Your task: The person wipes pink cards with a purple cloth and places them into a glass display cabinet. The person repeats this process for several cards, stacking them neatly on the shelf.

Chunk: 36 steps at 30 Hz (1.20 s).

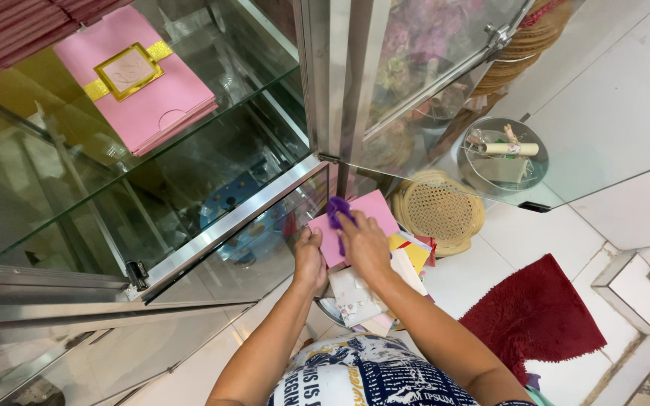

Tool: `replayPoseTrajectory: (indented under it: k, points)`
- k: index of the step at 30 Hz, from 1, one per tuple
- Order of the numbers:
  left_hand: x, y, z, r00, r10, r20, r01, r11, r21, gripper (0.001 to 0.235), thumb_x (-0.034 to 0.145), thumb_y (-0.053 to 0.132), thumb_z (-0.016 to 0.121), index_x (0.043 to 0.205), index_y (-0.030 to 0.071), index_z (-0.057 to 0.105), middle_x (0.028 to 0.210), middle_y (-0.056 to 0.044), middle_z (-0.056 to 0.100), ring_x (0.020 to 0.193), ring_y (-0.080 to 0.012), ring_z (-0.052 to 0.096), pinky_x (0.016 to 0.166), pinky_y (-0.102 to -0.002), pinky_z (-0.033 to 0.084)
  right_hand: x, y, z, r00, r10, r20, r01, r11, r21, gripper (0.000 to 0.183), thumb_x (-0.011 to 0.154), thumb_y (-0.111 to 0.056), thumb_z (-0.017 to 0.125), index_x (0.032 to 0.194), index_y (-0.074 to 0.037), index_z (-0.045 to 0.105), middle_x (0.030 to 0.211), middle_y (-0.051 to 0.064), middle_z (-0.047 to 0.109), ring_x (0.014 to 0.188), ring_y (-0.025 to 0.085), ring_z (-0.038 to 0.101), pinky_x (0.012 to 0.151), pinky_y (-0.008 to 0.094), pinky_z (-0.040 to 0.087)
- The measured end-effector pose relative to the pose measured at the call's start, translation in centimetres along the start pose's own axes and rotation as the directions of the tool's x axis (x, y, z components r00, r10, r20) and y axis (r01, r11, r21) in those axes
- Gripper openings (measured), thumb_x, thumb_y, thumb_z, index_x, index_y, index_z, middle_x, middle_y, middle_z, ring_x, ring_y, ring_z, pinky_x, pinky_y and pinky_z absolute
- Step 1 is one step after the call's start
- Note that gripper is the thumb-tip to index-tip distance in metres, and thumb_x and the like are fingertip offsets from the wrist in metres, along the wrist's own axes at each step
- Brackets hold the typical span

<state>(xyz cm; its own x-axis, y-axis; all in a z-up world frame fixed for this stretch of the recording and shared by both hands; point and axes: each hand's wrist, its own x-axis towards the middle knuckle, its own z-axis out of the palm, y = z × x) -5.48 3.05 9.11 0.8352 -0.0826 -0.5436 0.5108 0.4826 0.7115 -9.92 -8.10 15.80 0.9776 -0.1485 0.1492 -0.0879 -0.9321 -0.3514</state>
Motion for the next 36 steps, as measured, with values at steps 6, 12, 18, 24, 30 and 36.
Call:
replayPoseTrajectory:
  k: [6,12,18,24,30,36]
  points:
    - [-1.6,1.9,0.1,1.0,0.011,-0.022,-0.011,1.0,0.011,0.027,0.106,0.019,0.052,0.127,0.006,0.061,0.099,-0.013,0.067,0.087,-0.0238,0.07,0.076,-0.038,0.062,1.9,7.1,3.2,0.986,0.15,-0.074,-0.156,0.984,-0.085,0.039,0.097,-0.032,0.061,0.134,-0.021,0.064,0.124,0.007,0.059,0.096,0.033,0.065,0.082,0.042,0.056]
    - [-1.0,0.9,-0.3,0.999,0.018,-0.037,-0.018,1.0,0.004,0.026,0.106,0.018,0.052,0.127,0.006,0.06,0.097,-0.014,0.065,0.081,-0.0246,0.069,0.071,-0.041,0.063,-0.1,5.9,4.6,0.989,0.144,-0.026,-0.146,0.98,-0.137,0.039,0.096,-0.034,0.061,0.133,-0.023,0.064,0.124,0.005,0.058,0.102,0.03,0.063,0.081,0.04,0.058]
    - [2.1,-2.1,-1.2,1.0,0.0,-0.015,0.0,1.0,0.001,0.019,0.106,0.012,0.048,0.12,0.008,0.06,0.09,-0.013,0.064,0.069,-0.022,0.069,0.059,-0.034,0.064,-2.1,-0.7,1.4,0.998,0.017,0.062,-0.012,0.997,-0.073,0.037,0.096,-0.031,0.059,0.132,-0.023,0.064,0.124,0.006,0.058,0.1,0.03,0.061,0.077,0.042,0.057]
    - [2.4,-3.9,-1.9,1.0,-0.007,0.011,0.007,1.0,-0.029,0.024,0.103,0.005,0.046,0.12,0.006,0.062,0.093,-0.015,0.067,0.074,-0.0204,0.07,0.065,-0.034,0.064,-1.1,-1.0,1.5,0.996,-0.04,0.078,0.043,0.998,-0.039,0.038,0.099,-0.035,0.054,0.135,-0.026,0.062,0.126,0.004,0.057,0.099,0.029,0.06,0.077,0.041,0.055]
    - [1.4,-2.7,-1.2,1.0,-0.009,0.02,0.011,0.998,-0.069,0.025,0.106,0.016,0.049,0.126,0.006,0.061,0.099,-0.018,0.069,0.082,-0.0263,0.071,0.072,-0.044,0.064,1.7,1.8,1.5,0.999,0.029,-0.014,-0.03,0.998,-0.059,0.038,0.098,-0.034,0.057,0.134,-0.025,0.063,0.125,0.005,0.059,0.101,0.03,0.061,0.079,0.041,0.057]
    - [-3.5,1.2,0.6,1.0,-0.002,-0.004,0.001,0.999,-0.035,0.028,0.106,0.018,0.05,0.129,0.005,0.06,0.102,-0.017,0.067,0.088,-0.0277,0.069,0.078,-0.046,0.061,2.0,5.0,2.0,0.991,0.116,-0.061,-0.123,0.984,-0.13,0.039,0.097,-0.036,0.057,0.134,-0.026,0.063,0.124,0.003,0.057,0.098,0.029,0.063,0.077,0.04,0.057]
